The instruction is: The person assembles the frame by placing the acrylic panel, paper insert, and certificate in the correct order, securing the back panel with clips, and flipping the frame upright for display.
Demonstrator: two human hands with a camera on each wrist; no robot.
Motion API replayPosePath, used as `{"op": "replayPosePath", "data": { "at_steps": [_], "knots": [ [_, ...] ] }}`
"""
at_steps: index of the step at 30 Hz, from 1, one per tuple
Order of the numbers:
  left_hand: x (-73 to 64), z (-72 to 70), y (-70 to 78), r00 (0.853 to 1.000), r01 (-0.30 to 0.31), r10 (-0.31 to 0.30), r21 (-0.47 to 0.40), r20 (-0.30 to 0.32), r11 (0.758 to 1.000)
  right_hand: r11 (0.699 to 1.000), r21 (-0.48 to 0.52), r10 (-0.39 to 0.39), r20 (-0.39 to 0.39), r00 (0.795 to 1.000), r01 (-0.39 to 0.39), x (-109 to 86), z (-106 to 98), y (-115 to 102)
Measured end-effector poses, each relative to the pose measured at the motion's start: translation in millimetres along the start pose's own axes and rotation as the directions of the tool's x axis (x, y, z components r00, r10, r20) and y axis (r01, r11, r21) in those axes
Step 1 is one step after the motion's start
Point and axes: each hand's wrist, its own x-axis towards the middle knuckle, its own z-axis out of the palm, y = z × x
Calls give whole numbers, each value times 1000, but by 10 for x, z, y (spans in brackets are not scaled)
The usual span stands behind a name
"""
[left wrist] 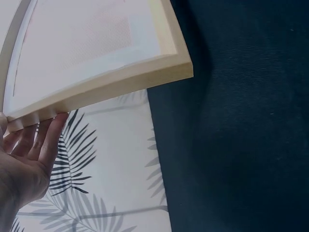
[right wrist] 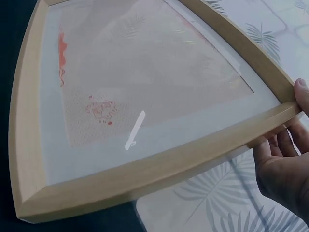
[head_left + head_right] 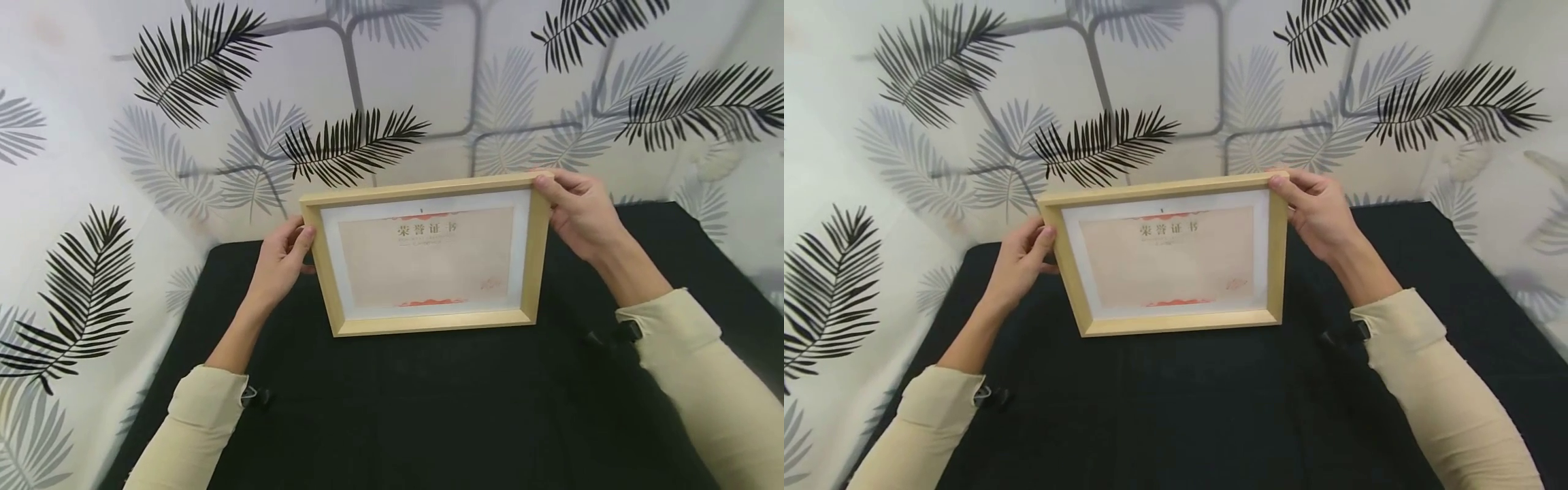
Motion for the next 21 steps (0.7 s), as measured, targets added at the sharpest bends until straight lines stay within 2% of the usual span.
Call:
{"op": "replayPosePath", "data": {
  "at_steps": [4,10,15,18,21],
  "knots": [
    [-34,-11,-49,1000,14,-14,-16,14,1000,999,-19,51,7,999,-51,8,-22,50],
    [-30,-5,-52,998,49,-49,2,26,999,995,-62,76,43,996,-73,31,-90,89],
    [-59,-4,-84,994,78,-79,12,79,997,986,-143,93,58,994,-84,-22,-140,183],
    [-98,2,-128,989,99,-100,7,112,995,966,-235,118,45,992,-104,-94,-168,247],
    [-139,12,-169,984,123,-121,-7,130,992,921,-368,143,13,990,-128,-162,-199,289]
  ]
}}
